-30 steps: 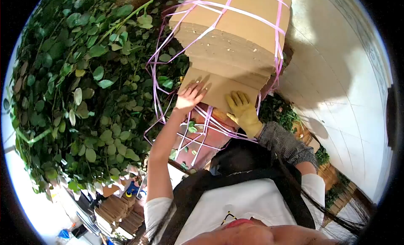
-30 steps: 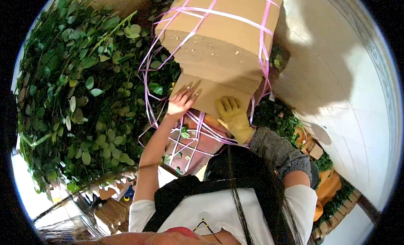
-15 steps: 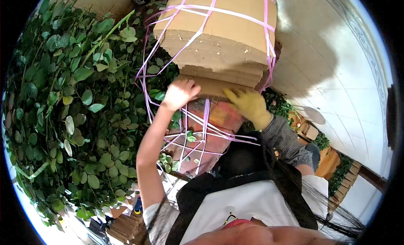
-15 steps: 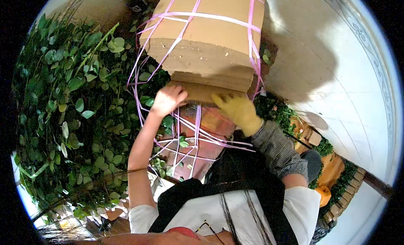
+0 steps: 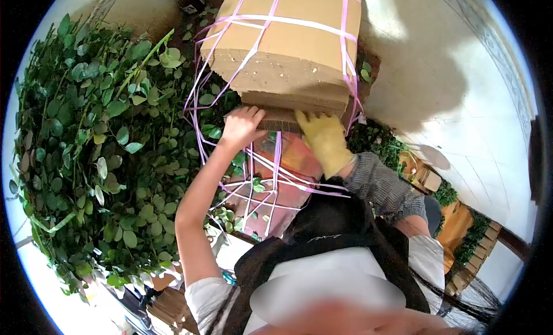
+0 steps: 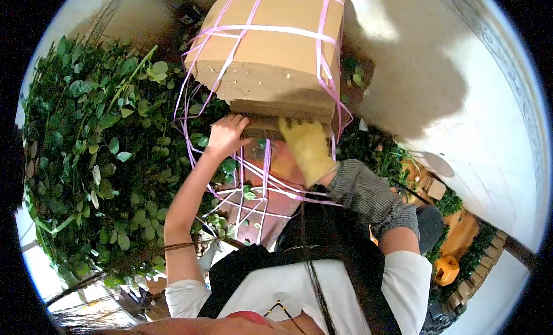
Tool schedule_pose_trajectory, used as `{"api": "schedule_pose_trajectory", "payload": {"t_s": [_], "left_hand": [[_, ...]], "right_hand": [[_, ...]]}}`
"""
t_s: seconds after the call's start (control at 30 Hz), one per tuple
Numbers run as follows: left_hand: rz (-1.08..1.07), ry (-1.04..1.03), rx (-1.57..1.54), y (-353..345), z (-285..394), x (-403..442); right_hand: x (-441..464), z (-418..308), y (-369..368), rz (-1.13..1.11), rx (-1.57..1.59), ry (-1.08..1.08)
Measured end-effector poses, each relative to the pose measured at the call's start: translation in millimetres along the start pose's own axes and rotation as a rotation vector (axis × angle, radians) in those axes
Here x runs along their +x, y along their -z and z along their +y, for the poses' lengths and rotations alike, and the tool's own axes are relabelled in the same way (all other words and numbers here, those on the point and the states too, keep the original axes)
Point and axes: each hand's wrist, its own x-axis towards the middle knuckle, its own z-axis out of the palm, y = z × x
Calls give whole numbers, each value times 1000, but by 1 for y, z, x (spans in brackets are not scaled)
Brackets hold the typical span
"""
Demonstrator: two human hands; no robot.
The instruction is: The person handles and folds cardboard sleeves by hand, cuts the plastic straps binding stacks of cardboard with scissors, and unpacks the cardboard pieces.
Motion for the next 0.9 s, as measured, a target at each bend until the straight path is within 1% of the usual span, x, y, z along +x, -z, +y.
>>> {"api": "schedule_pose_trajectory", "payload": {"t_s": [0.03,0.1,0.13,0.17,0.23,0.27,0.33,0.37,0.4,0.43,0.53,0.57,0.63,0.67,0.7,0.73,0.77,0.8,0.83,0.9], "left_hand": [[-22,34,20,-2,7,-6],[48,37,48,-26,13,-19],[104,1,107,-27,14,-23],[107,8,107,-30,9,-25],[98,-81,60,-33,6,-28],[142,-113,43,-31,6,-27],[140,-137,26,-29,7,-29],[135,-170,6,-30,9,-34],[199,-190,65,-37,11,-39],[220,-194,56,-31,20,-39],[97,-84,-8,-2,61,-51],[58,-48,8,15,82,-51],[-56,17,-15,55,115,-53],[-110,54,-38,78,128,-52],[-164,93,-57,101,136,-51],[-119,97,-126,118,135,-52],[-79,93,-81,126,139,-59],[-49,74,-47,129,143,-65],[-11,56,-10,131,146,-70],[-104,72,52,137,148,-83]], "right_hand": [[-1,-14,-7,0,7,-3],[-3,-34,-17,130,-108,-106],[-5,-31,-19,44,-122,-53],[-5,-25,-23,45,-124,-46],[-7,-14,-27,-28,-70,104],[-8,-8,-25,-29,-73,112],[-9,0,-22,81,52,242],[-13,1,-22,75,60,249],[-17,2,-23,42,51,264],[-21,3,-23,9,42,279],[-35,17,-7,-40,73,353],[-41,24,1,-52,74,354],[-48,39,25,19,237,453],[-49,39,42,-33,277,452],[-51,38,58,-29,273,463],[-55,35,73,-48,312,479],[-57,30,87,-64,351,490],[-57,25,101,-179,349,460],[-60,20,112,-167,379,416],[-69,7,134,-383,371,325]]}}
